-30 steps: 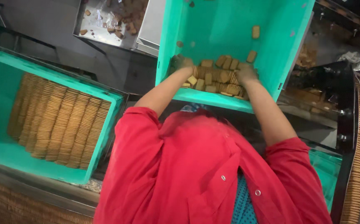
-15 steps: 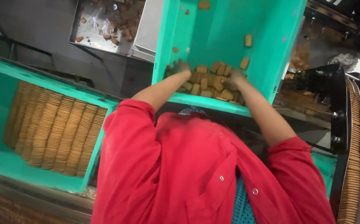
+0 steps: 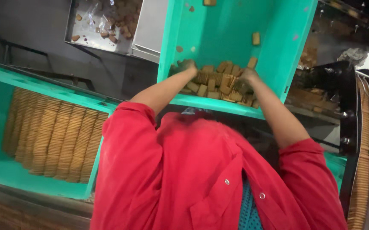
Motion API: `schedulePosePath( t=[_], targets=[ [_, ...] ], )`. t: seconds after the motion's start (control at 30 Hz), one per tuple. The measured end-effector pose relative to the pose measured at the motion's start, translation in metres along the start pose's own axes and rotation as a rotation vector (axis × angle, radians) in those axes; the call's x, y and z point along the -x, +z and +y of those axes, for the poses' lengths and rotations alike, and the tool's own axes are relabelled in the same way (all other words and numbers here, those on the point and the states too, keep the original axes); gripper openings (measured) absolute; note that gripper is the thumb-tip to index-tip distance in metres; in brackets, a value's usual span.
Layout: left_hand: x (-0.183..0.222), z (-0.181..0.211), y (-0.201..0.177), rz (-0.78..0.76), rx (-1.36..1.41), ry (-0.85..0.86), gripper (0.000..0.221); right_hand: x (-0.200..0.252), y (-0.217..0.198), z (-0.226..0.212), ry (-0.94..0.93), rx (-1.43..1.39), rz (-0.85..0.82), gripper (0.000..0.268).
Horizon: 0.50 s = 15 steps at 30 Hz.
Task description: The person moves stacks of biscuits between a conveyor belt and a green plastic crate by hand.
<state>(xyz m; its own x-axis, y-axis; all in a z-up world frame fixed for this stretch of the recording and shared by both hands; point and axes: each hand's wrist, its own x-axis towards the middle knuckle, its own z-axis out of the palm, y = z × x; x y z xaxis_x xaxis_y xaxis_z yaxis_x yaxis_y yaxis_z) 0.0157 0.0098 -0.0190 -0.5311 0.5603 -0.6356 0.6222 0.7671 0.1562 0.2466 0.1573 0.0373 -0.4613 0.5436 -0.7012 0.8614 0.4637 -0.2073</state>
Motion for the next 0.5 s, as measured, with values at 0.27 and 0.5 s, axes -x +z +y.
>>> schedulePosePath(
  t=[0.27,0.5],
  targets=[
    [0.048,0.008,-0.051,-0.096,0.052,-0.054,0.052,-0.013,0.008,0.019,-0.101,0.128,0.118,0.066],
    [0.108,0.009,-0.135,0.25,0.22,0.146,0.055,0.071,-0.031,0.003,-0.032,-0.22,0.501,0.063]
  ],
)
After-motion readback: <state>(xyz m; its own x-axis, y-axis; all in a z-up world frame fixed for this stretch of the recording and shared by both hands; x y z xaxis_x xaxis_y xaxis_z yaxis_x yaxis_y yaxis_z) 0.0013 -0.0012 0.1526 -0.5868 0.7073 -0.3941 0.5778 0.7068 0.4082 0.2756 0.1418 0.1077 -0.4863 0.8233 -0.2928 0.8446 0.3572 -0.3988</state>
